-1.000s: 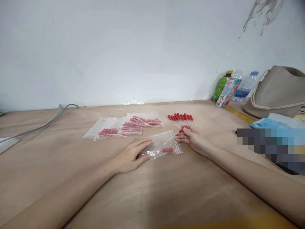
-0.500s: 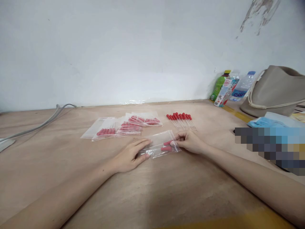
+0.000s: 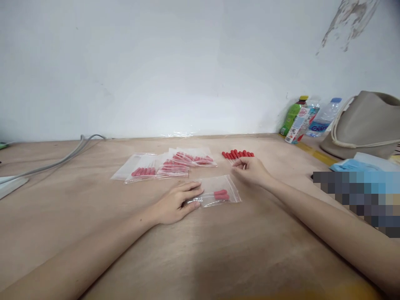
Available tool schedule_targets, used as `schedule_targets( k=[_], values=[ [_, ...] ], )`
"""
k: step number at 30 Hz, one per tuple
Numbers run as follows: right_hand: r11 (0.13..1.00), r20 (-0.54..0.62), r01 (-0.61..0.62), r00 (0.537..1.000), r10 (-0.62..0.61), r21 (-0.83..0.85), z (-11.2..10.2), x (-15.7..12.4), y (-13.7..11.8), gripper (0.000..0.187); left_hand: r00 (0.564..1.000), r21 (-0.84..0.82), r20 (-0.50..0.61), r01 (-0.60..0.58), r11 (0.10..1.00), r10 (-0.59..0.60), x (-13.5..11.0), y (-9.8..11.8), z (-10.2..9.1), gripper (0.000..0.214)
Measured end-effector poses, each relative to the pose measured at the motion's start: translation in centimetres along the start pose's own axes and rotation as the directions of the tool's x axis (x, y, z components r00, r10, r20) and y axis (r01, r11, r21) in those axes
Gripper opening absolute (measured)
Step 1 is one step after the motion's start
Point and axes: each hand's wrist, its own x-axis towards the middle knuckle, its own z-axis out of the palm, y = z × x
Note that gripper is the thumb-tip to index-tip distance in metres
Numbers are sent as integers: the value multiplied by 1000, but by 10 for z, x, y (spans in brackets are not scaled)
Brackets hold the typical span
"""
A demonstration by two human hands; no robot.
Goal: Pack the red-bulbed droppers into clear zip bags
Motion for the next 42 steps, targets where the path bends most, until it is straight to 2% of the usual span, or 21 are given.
schedule_targets(
  k=[4,8,12,18,20,22,25,27,30,34,36,38,40,42],
  values=[
    [961,-68,3,997,-22,-276,9,28,-6,14,1000,4,10,-5,1000,5,0,0,1,42],
    [883,-63,-128,992,112,-451,23,49,-15,23,1000,22,16,-20,1000,20,0,0,0,43],
    [831,-44,-223,971,233,-509,34,58,-24,32,1000,39,25,-13,999,12,0,2,-1,43],
    [826,-64,-228,972,228,-515,33,53,-32,31,999,38,24,-25,999,24,-1,2,-1,43],
    [866,-97,-238,971,217,-439,26,48,-33,32,999,32,21,-27,999,26,-1,2,-1,43],
    [935,-129,-205,976,174,-289,16,40,-31,28,999,27,17,-29,999,29,-1,2,-1,43],
    [996,-170,-76,983,69,-35,5,25,-22,24,999,33,14,-30,999,29,0,2,0,43],
    [990,-207,1,978,29,144,3,14,-13,26,1000,43,14,-25,999,24,1,2,0,43],
    [920,-232,21,970,76,392,5,-3,0,41,1000,47,12,-18,999,17,2,3,-1,43],
    [791,-147,-106,959,240,603,10,-20,2,58,1000,39,17,-15,999,15,1,4,-2,42],
    [702,-76,-176,947,312,690,13,-26,-3,55,1000,36,15,-9,999,9,1,5,-2,42],
    [605,19,-240,938,347,759,16,-30,-8,43,1000,26,7,-5,1000,5,1,6,-3,44],
    [520,100,-281,932,348,807,19,-34,-12,30,1000,13,-7,-9,1000,9,0,6,-3,46],
    [473,139,-296,930,339,830,20,-36,-13,22,1000,7,-18,-18,1000,18,0,6,-4,48]
  ],
)
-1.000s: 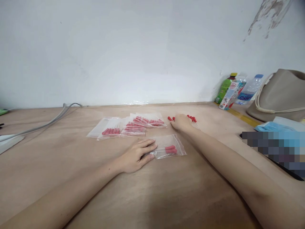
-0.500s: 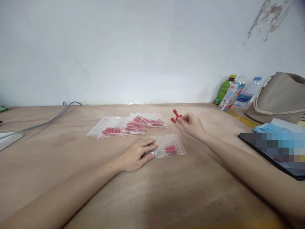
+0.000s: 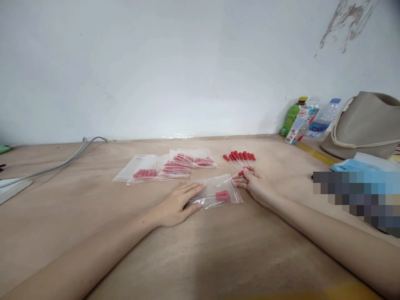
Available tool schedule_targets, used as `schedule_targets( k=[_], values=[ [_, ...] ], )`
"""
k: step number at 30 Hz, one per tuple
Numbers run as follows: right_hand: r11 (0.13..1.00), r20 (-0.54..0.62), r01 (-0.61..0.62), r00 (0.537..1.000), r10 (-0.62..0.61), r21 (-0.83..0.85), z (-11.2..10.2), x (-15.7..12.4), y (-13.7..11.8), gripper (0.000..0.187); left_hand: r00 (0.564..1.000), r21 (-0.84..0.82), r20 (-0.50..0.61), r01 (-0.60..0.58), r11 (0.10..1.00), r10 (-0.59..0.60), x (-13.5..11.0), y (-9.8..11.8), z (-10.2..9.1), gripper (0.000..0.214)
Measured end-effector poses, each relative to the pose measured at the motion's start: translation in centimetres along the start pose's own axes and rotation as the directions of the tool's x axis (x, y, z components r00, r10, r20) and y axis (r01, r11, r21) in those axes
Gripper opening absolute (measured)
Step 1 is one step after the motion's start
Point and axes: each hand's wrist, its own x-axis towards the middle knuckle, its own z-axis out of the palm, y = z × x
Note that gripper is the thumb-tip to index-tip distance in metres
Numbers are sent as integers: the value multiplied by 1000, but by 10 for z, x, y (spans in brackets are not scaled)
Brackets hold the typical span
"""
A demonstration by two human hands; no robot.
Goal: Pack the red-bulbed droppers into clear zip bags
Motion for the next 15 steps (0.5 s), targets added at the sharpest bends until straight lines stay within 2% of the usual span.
schedule_targets(
  k=[4,7,10,15],
  values=[
    [996,135,-15,990,27,-90,-8,-1,2,23,1000,7,-3,-11,1000,11,0,0,-1,48],
    [972,275,-5,959,71,-235,-15,0,-1,30,1000,6,3,-9,1000,9,0,1,-1,48],
    [941,343,16,933,107,-339,-18,1,-4,35,1000,9,4,-5,1000,5,0,2,-2,47],
    [916,423,144,906,31,-376,-7,-2,-5,36,1000,8,-4,-18,1000,18,1,1,-1,47]
  ],
)
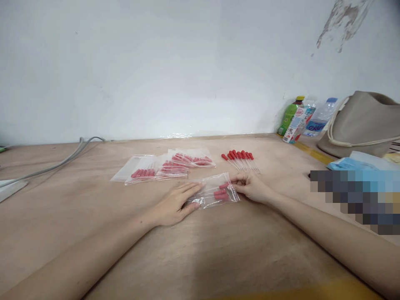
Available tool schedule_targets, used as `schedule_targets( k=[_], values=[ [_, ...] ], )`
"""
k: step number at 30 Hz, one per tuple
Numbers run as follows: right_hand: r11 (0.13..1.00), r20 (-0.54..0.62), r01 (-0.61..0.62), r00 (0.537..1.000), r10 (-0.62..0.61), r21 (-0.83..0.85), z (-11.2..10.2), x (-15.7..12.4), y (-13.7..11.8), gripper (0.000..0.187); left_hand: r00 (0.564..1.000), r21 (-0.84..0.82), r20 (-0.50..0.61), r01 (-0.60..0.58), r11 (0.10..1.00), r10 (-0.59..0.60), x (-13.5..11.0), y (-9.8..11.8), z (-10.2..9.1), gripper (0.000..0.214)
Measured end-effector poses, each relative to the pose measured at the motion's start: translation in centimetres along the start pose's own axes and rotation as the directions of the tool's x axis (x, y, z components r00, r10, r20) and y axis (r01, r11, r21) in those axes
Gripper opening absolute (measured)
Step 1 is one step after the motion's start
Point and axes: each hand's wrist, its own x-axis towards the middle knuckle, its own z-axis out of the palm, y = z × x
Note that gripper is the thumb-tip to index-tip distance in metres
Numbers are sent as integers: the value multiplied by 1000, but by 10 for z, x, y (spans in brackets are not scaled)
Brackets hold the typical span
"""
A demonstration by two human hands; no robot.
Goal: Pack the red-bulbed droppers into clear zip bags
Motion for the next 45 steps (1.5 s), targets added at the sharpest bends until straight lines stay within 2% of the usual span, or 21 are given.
schedule_targets(
  k=[4,8,11,14,16,19,21,23,27,32,34,36,38,40,42,43,45],
  values=[
    [999,-32,19,999,-18,44,9,1,-2,34,1000,0,-2,-2,1000,2,0,-1,1,48],
    [998,3,-4,1000,4,62,9,1,0,31,1000,8,12,10,1000,-10,0,-1,1,48],
    [999,-44,-30,999,30,-14,5,5,4,27,1000,20,20,14,1000,-14,0,-1,2,44],
    [972,-202,38,976,-86,-230,-4,13,6,20,999,24,30,18,1000,-18,1,-2,2,43],
    [871,-289,63,930,-229,-487,-10,22,4,16,999,26,36,25,999,-26,1,-3,3,43],
    [628,-377,-85,859,-348,-773,-16,41,-4,17,998,27,46,40,999,-41,1,-3,3,43],
    [511,-426,-222,844,-327,-831,-17,55,-9,23,998,24,51,44,999,-45,1,-2,4,44],
    [429,-460,-324,847,-265,-843,-14,69,-12,32,998,22,52,43,999,-44,1,-2,4,44],
    [363,-516,-427,834,-197,-828,-5,87,-11,37,998,36,45,43,998,-45,1,-1,4,43],
    [404,-530,-421,822,-208,-812,1,87,-10,35,998,61,45,31,998,-34,0,-2,4,43],
    [465,-564,-415,789,-245,-782,-2,83,-14,34,998,62,46,29,998,-32,0,-2,4,43],
    [581,-626,-394,731,-272,-712,-11,80,-18,32,998,62,47,26,998,-29,0,-2,3,43],
    [739,-677,-289,674,-294,-609,-22,75,-20,32,999,62,46,24,998,-27,0,-2,3,43],
    [880,-701,-85,642,-310,-467,-33,68,-18,31,999,64,47,25,998,-28,0,-2,2,43],
    [946,-705,113,642,-302,-303,-39,56,-12,32,998,65,51,31,997,-34,0,-2,2,43],
    [961,-703,168,656,-275,-219,-40,49,-8,35,998,66,54,35,997,-39,0,-2,3,43],
    [978,-700,196,688,-192,-75,-37,33,0,43,997,68,58,41,997,-45,0,-2,3,43]
  ],
)
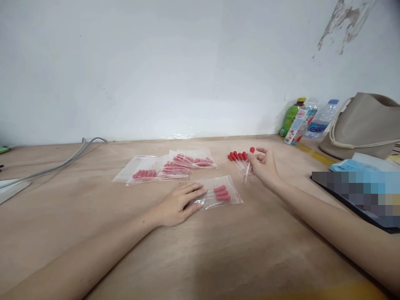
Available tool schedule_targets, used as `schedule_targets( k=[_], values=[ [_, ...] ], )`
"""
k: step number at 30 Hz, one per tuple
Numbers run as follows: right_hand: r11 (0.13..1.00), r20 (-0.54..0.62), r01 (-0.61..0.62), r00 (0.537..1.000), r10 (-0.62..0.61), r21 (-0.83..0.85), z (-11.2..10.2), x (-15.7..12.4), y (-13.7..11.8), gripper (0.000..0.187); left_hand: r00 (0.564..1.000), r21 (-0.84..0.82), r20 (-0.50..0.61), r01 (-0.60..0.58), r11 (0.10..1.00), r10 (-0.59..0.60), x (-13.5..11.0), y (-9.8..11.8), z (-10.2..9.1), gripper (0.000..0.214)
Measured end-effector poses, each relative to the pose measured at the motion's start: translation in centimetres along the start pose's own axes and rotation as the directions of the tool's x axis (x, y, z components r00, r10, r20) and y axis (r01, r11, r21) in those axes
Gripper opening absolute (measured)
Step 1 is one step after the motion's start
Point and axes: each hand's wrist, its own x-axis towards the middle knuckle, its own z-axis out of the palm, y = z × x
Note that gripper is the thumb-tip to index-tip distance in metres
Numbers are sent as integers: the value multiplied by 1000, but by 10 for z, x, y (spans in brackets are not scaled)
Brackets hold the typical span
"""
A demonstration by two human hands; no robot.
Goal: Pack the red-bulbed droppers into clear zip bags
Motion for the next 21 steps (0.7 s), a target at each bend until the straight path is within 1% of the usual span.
schedule_targets(
  k=[2,5,8,11,14,16,18,21],
  values=[
    [992,13,-91,996,90,88,-5,-15,2,45,1000,1,2,2,1000,-2,0,0,0,43],
    [954,48,-211,978,205,214,-5,-29,3,38,1000,-1,-6,-5,1000,5,0,0,0,43],
    [894,132,-317,948,290,317,1,-36,0,27,1000,-1,-15,-11,1000,10,0,0,0,43],
    [836,224,-413,909,352,360,6,-41,-4,16,1000,-4,-5,-1,1000,0,0,-1,0,43],
    [802,311,-474,873,375,365,7,-48,-7,9,1000,-3,2,4,1000,-4,1,-2,0,43],
    [798,352,-481,864,360,363,5,-51,-8,7,1000,-1,1,-3,1000,3,0,-2,1,44],
    [797,372,-481,860,349,366,4,-53,-8,7,1000,-3,-3,-11,1000,11,0,-3,1,44],
    [784,357,-487,862,360,384,4,-54,-8,10,1000,-3,-10,-20,1000,20,-1,-3,2,44]
  ],
)
